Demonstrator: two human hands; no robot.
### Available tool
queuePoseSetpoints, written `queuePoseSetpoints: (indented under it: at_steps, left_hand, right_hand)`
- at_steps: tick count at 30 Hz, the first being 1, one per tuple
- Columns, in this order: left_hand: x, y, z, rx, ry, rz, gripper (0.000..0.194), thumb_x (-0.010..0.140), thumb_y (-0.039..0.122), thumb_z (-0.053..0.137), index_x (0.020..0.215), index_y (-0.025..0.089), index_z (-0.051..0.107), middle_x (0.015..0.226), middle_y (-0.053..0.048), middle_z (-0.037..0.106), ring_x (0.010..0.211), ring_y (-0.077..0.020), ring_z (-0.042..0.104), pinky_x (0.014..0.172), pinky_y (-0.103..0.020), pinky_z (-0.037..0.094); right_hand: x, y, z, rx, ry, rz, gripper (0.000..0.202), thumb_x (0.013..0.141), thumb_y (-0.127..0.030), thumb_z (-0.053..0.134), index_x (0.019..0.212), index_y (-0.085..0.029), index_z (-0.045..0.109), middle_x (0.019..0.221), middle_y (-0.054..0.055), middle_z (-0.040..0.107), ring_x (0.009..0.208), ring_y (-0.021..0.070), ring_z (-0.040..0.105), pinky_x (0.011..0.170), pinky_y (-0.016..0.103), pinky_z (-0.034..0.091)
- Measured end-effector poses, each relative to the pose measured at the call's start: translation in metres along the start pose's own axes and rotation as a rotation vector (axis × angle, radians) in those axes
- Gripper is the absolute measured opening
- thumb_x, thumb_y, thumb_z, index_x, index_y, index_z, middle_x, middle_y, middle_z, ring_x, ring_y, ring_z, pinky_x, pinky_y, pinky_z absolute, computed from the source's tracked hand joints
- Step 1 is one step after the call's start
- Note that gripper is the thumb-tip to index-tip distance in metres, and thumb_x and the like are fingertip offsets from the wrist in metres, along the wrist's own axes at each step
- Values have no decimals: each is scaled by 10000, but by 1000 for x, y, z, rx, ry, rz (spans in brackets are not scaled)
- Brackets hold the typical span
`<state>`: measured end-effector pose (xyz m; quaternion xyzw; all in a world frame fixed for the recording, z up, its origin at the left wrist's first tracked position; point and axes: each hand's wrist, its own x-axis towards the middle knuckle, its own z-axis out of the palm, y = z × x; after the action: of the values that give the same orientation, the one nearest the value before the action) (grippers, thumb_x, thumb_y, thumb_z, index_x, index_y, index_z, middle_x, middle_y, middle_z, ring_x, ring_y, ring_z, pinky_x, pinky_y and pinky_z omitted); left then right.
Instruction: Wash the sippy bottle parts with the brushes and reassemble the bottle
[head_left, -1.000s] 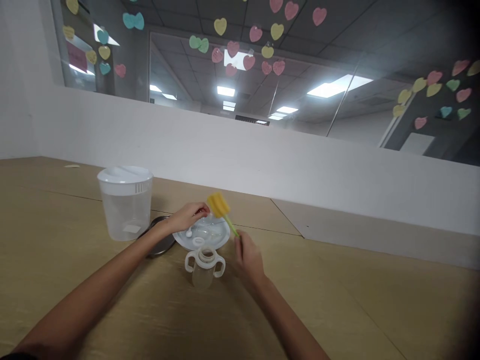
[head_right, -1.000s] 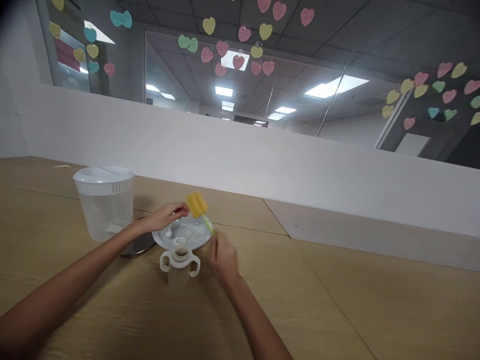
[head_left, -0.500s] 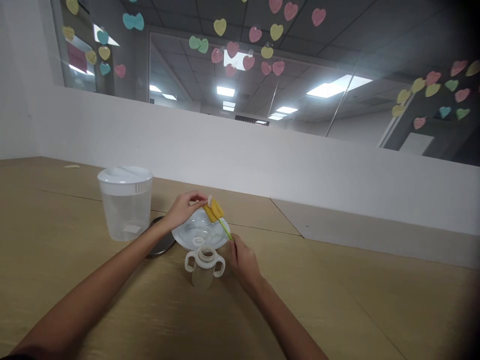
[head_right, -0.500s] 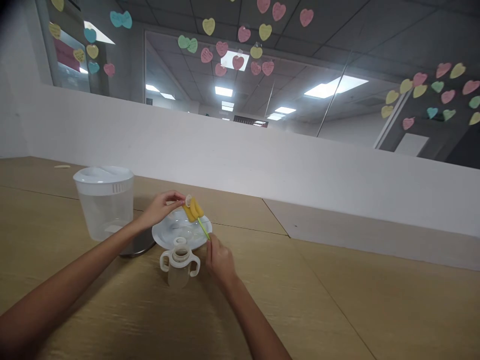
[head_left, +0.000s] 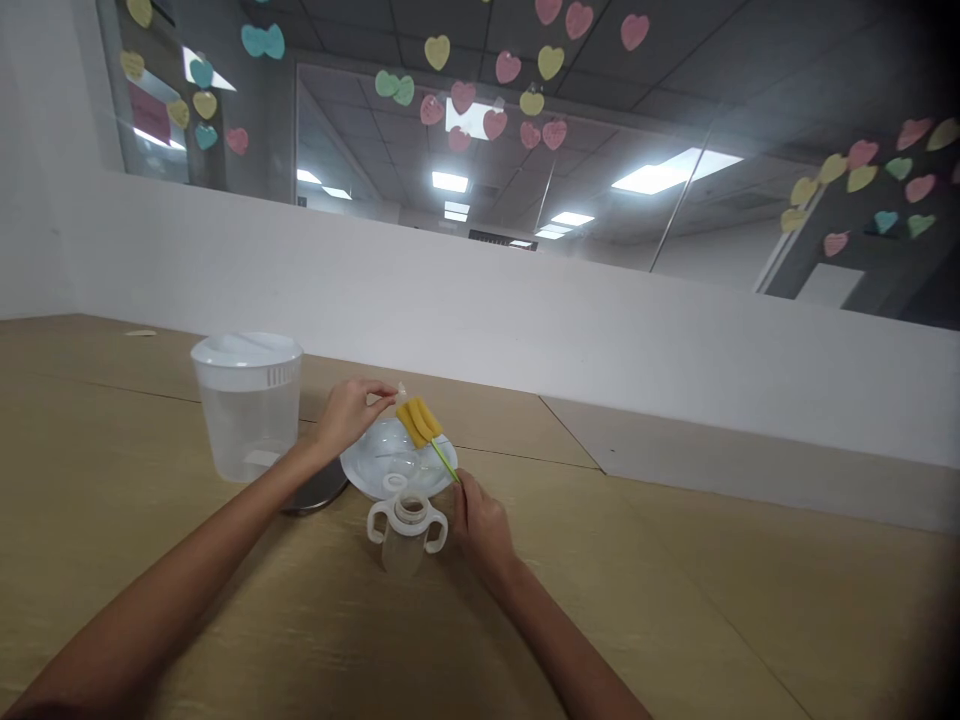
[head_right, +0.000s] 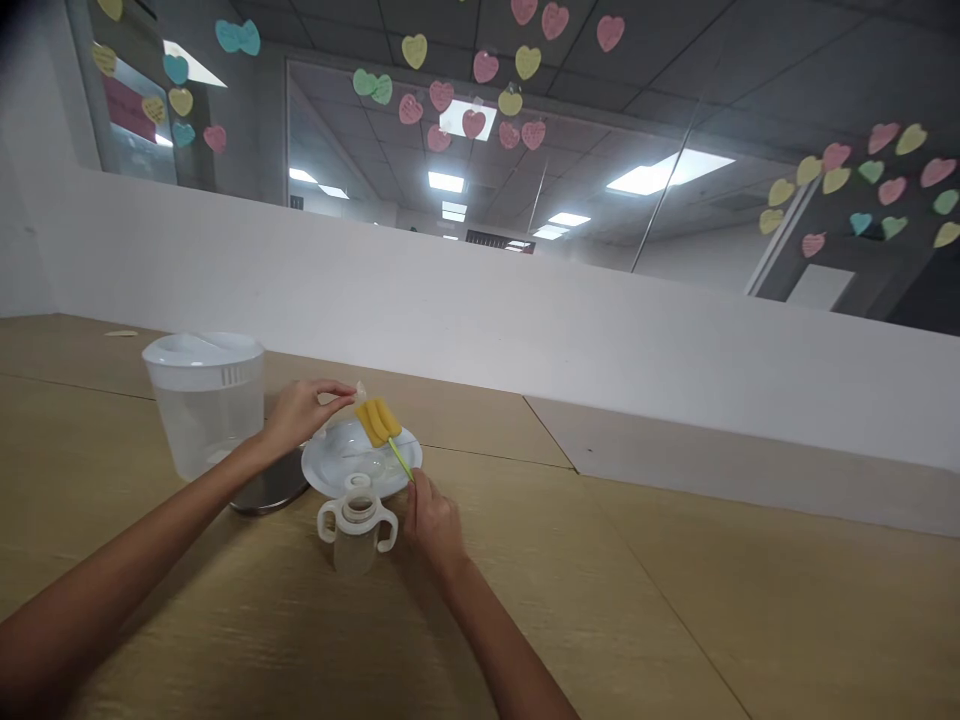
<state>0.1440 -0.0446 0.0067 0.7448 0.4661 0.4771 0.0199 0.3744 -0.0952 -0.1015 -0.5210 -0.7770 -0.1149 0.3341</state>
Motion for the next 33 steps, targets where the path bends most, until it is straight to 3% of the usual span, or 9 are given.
queuePoseSetpoints:
  at_steps: [8, 16, 19, 24, 27, 30, 33]
  left_hand:
    - [1, 0, 8, -296, -253, -20, 293, 767, 378, 558, 892, 160, 709, 935, -49, 716, 865, -204, 657, 792, -295, 498]
    - [2, -4, -3, -207, -73, -153, 278, 738, 345, 603, 899, 142, 702, 714, -56, 709, 570, -150, 635, 532, -227, 487]
    - [4, -6, -8, -260, -100, -180, 296, 699, 365, 640, 867, 130, 702, 637, -48, 684, 504, -131, 600, 485, -219, 482]
    - [8, -10, -18, -395, -189, -233, 321, 637, 348, 678, 848, 107, 693, 613, -46, 660, 517, -130, 594, 497, -235, 506]
    - [11, -21, -31, -299, -254, -245, 265, 635, 313, 652, 811, 118, 687, 635, -55, 667, 495, -129, 585, 471, -227, 485]
    - [13, -38, -43, 17, -374, -260, 183, 641, 256, 590, 761, 150, 678, 581, -32, 654, 483, -134, 588, 488, -221, 469]
    - [11, -55, -46, 261, -490, -327, 79, 562, 159, 567, 584, 164, 643, 434, -11, 586, 414, -146, 561, 472, -228, 446]
  right_hand:
    - [3, 0, -4, 32, 10, 67, 360, 927, -237, 243, 1104, -131, 537, 933, 114, 667, 777, 196, 631, 650, 249, 441]
    - [1, -4, -10, 132, 58, 68, 376, 924, -270, 232, 1078, -144, 551, 886, 89, 661, 745, 167, 615, 670, 237, 439]
    - [2, -8, -15, 188, 90, 117, 389, 928, -287, 221, 1085, -144, 547, 889, 82, 658, 753, 165, 607, 673, 238, 433]
    - [4, -6, -12, 158, 35, 126, 384, 910, -286, 245, 1074, -143, 562, 877, 92, 666, 731, 185, 601, 655, 255, 422]
    - [5, -4, -11, 180, 81, 161, 394, 912, -308, 242, 1057, -140, 568, 860, 92, 662, 721, 183, 595, 660, 254, 419]
    - [6, -2, -13, 209, 125, 188, 401, 917, -332, 241, 1046, -141, 569, 798, 76, 650, 681, 174, 580, 645, 248, 414]
    - [6, 0, -13, 205, 146, 176, 398, 915, -334, 248, 1045, -141, 571, 809, 78, 649, 685, 169, 578, 646, 246, 412]
